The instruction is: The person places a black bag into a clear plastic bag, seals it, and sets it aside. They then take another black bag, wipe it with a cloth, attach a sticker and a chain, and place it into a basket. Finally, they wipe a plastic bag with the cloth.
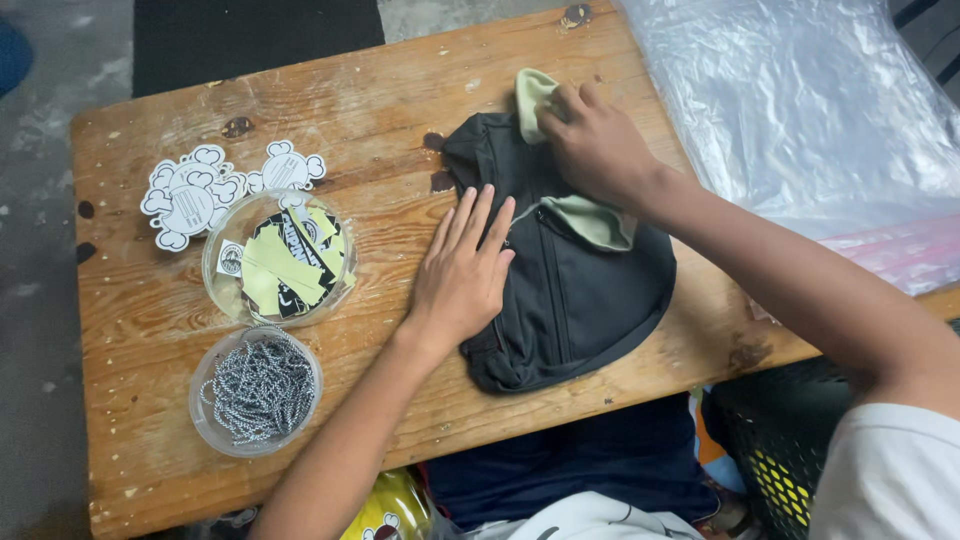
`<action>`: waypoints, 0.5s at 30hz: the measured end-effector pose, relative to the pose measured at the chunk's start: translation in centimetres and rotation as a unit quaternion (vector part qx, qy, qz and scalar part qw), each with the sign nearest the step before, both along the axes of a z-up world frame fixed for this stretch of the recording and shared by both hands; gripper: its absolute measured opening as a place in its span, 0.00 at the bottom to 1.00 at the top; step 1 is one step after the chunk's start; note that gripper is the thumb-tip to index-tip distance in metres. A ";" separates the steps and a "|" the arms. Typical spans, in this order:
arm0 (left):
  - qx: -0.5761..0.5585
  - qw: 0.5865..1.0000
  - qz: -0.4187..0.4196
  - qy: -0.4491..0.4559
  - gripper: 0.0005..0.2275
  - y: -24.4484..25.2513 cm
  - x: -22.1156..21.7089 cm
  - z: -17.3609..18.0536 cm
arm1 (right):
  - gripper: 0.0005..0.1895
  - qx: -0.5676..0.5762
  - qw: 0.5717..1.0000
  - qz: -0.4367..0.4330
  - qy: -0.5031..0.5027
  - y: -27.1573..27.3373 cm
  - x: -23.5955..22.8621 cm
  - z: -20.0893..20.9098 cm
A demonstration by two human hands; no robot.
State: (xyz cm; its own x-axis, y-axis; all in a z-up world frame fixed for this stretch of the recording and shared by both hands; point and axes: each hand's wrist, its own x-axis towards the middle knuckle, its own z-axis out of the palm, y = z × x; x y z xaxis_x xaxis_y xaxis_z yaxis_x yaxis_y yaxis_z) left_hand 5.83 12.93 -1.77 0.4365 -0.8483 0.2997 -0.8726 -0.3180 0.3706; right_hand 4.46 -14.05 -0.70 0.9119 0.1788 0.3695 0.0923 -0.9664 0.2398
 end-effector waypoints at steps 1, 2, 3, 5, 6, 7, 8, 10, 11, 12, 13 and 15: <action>-0.001 1.000 -0.001 -0.001 0.24 0.0 0.0 0.1 | 0.13 -0.001 1.000 -0.001 -0.001 0.4 -1.9 0.2; 0.000 1.000 0.002 0.004 0.24 0.0 0.0 0.2 | 0.15 -0.013 1.000 0.001 0.011 0.8 -3.8 0.3; 0.001 1.000 0.005 0.011 0.24 -0.1 -0.2 0.2 | 0.16 -0.027 0.999 0.002 0.024 1.1 -5.9 0.4; 0.000 1.000 0.006 0.014 0.24 -0.1 -0.2 0.5 | 0.16 -0.059 0.996 0.021 0.071 1.5 -10.3 0.9; 0.001 1.000 0.008 0.016 0.24 -0.2 -0.3 0.6 | 0.16 -0.089 0.988 0.043 0.116 1.7 -12.7 1.2; 0.000 1.000 0.003 0.016 0.24 -0.2 -0.3 0.6 | 0.16 -0.090 0.988 0.037 0.117 3.3 -15.0 0.7; 0.006 1.000 0.008 0.014 0.24 -0.2 -0.4 0.6 | 0.22 -0.057 0.991 0.014 0.124 4.9 -17.4 0.2; 0.012 1.000 0.010 0.008 0.24 -0.3 -0.4 0.7 | 0.30 -0.025 0.992 -0.014 0.126 7.1 -20.4 1.7; 0.018 1.000 0.010 0.014 0.24 -0.3 -0.4 0.8 | 0.21 0.112 0.966 0.013 0.231 7.8 -21.3 3.6; 0.025 0.999 0.011 0.020 0.24 -0.3 -0.4 0.9 | 0.12 0.245 0.912 0.040 0.325 8.5 -22.2 5.6; 0.026 0.999 0.005 0.018 0.24 -0.3 -0.5 0.9 | 0.12 0.248 0.913 0.035 0.323 7.9 -21.6 7.6; 0.035 0.999 0.008 0.014 0.24 -0.3 -0.5 1.1 | 0.11 0.418 0.825 0.008 0.379 6.7 -20.5 11.7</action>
State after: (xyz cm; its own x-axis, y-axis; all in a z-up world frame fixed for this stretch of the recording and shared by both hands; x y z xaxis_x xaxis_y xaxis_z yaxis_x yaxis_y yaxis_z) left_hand 5.36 12.60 -0.62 0.4568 -0.8599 0.2278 -0.8572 -0.3571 0.3711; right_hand -16.09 -7.40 10.96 0.9377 0.1639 -0.3063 -0.0771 -0.7616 -0.6434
